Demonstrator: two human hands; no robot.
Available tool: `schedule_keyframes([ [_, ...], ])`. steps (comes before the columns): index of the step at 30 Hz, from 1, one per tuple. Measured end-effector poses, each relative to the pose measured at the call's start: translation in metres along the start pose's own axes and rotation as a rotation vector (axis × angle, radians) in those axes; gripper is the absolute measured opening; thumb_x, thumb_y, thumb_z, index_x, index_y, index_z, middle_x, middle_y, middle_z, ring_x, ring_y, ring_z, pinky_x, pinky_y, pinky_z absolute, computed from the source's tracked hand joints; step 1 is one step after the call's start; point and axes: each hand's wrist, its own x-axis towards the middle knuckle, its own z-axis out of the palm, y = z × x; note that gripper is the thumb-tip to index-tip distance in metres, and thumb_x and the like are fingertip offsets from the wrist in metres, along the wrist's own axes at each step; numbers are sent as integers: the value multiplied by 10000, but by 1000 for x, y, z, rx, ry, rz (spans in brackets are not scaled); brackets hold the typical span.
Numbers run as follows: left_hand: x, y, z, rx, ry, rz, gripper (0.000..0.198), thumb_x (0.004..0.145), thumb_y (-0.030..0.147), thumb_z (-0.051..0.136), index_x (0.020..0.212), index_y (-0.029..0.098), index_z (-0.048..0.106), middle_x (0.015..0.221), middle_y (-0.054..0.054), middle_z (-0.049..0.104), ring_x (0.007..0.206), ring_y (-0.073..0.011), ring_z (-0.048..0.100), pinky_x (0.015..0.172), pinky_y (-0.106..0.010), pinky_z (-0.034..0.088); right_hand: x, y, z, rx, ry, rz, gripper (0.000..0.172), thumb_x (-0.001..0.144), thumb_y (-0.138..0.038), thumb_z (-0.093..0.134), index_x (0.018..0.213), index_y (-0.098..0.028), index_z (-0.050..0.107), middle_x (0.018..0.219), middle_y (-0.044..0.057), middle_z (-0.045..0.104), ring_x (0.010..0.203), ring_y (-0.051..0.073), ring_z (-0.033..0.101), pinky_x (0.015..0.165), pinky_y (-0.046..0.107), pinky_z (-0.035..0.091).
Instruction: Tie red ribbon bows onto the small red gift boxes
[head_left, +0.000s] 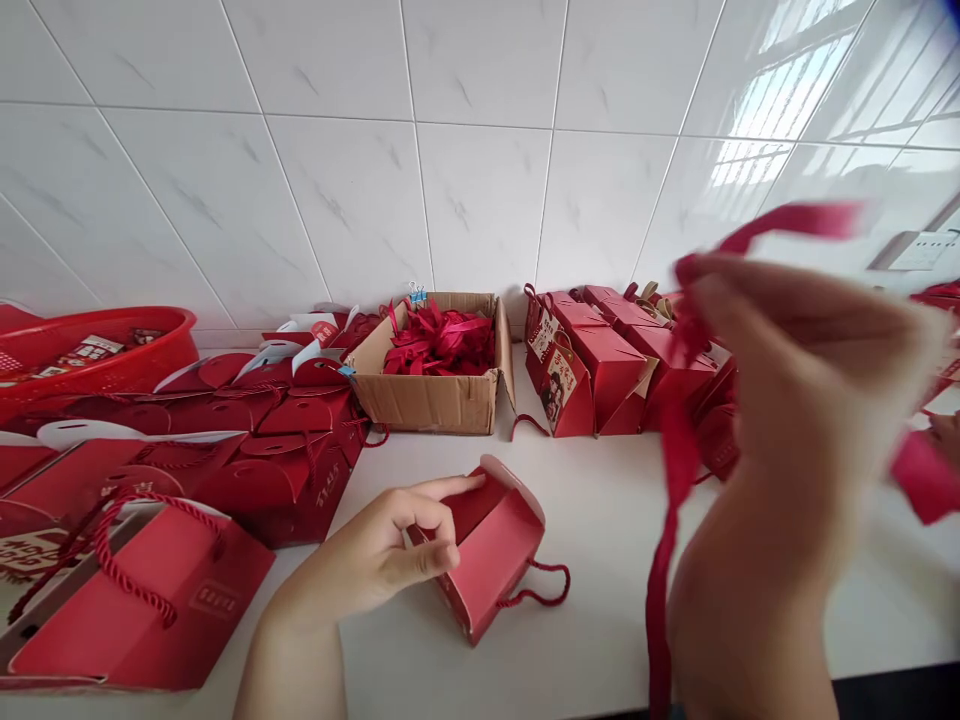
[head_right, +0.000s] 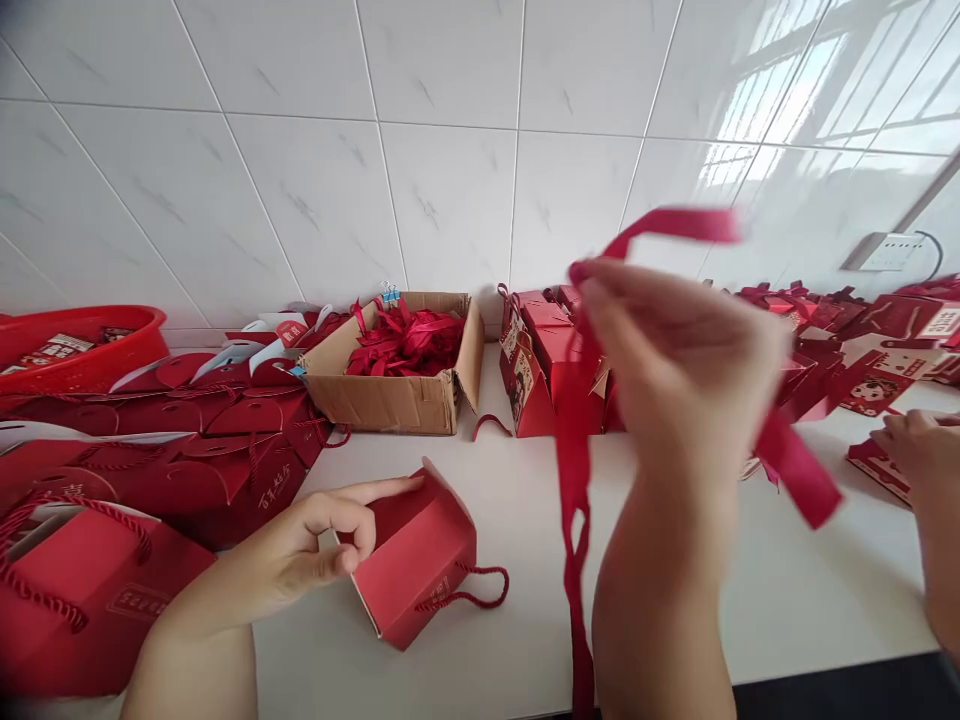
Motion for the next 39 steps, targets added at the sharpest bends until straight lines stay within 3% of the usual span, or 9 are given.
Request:
schedule_keyframes([
  [3, 1, 1, 2, 13, -21, 0, 484, 779, 628, 533, 580, 187, 549, 1287, -102, 593, 1344, -331, 373, 1006, -376, 357, 11, 19, 25, -76, -165, 73, 212, 768, -182, 686, 975, -169, 729, 858, 53, 734, 801, 207, 688, 781, 407, 570],
  [8, 4, 0, 4, 16, 57, 10, 517, 768, 649, 526, 547, 183, 568, 1195, -114, 637, 1238, -333, 490, 948, -382, 412, 18, 74, 58, -142, -386, 239, 610, 800, -180, 629, 1376, -97, 447, 918, 110, 733, 805, 221, 685, 800, 424, 549],
  [15, 4, -5, 3, 10, 67, 13, 560, 723, 722, 509, 573, 183, 536, 1242, -103, 603, 1240, -325, 483, 969, -399, 398, 16, 84, 55, -298, -480, 320, 332, 803, -99, 550, 1109, -125, 675, 783, 80, 727, 677, 178, 669, 759, 363, 531],
  [21, 1, -1, 5, 33, 123, 39, 668, 421, 787, 661, 658, 196, 459, 1287, -110, 558, 1174, -329, 524, 964, -393, 427, 17, 79, 45, -363, -527, 321, 309, 766, -74, 506, 874, -201, 767, 754, 49, 721, 668, 170, 646, 630, 299, 503],
  [25, -11, 17, 14, 280, 146, -14, 451, 616, 582, 721, 837, 240, 528, 1404, -46, 446, 1168, -257, 535, 890, -328, 491, 19, 70, 40, -291, -506, 313, 335, 777, -125, 529, 1044, -174, 726, 830, 75, 729, 613, 154, 634, 556, 277, 492],
  [30, -20, 26, 30, 485, 273, -77, 97, 824, 346, 511, 865, 258, 518, 1439, -36, 403, 1061, -215, 607, 602, -239, 532, 18, 52, 31, -118, -584, 291, 475, 782, -142, 508, 1233, -241, 617, 718, 20, 718, 396, 79, 457, 384, 214, 349],
  [32, -20, 23, 32, 522, 345, -60, 105, 830, 299, 480, 924, 272, 519, 1470, -42, 358, 1110, -226, 588, 623, -249, 538, 17, 47, 29, -40, -617, 278, 523, 768, -123, 506, 1272, -240, 584, 761, 22, 714, 418, 83, 494, 374, 204, 339],
  [36, -13, 15, 29, 551, 448, -85, 184, 860, 252, 411, 1011, 286, 510, 1501, -40, 298, 1244, -250, 497, 745, -310, 547, 15, 43, 30, 103, -665, 242, 588, 752, -100, 510, 1320, -249, 533, 1119, 61, 662, 569, 114, 632, 442, 227, 453],
  [39, -5, 11, 24, 540, 528, -105, 171, 875, 284, 417, 1001, 264, 532, 1447, -76, 373, 1252, -274, 489, 802, -350, 534, 14, 42, 31, 141, -661, 225, 505, 782, -145, 552, 1282, -221, 573, 1107, 66, 672, 705, 165, 686, 584, 288, 548],
])
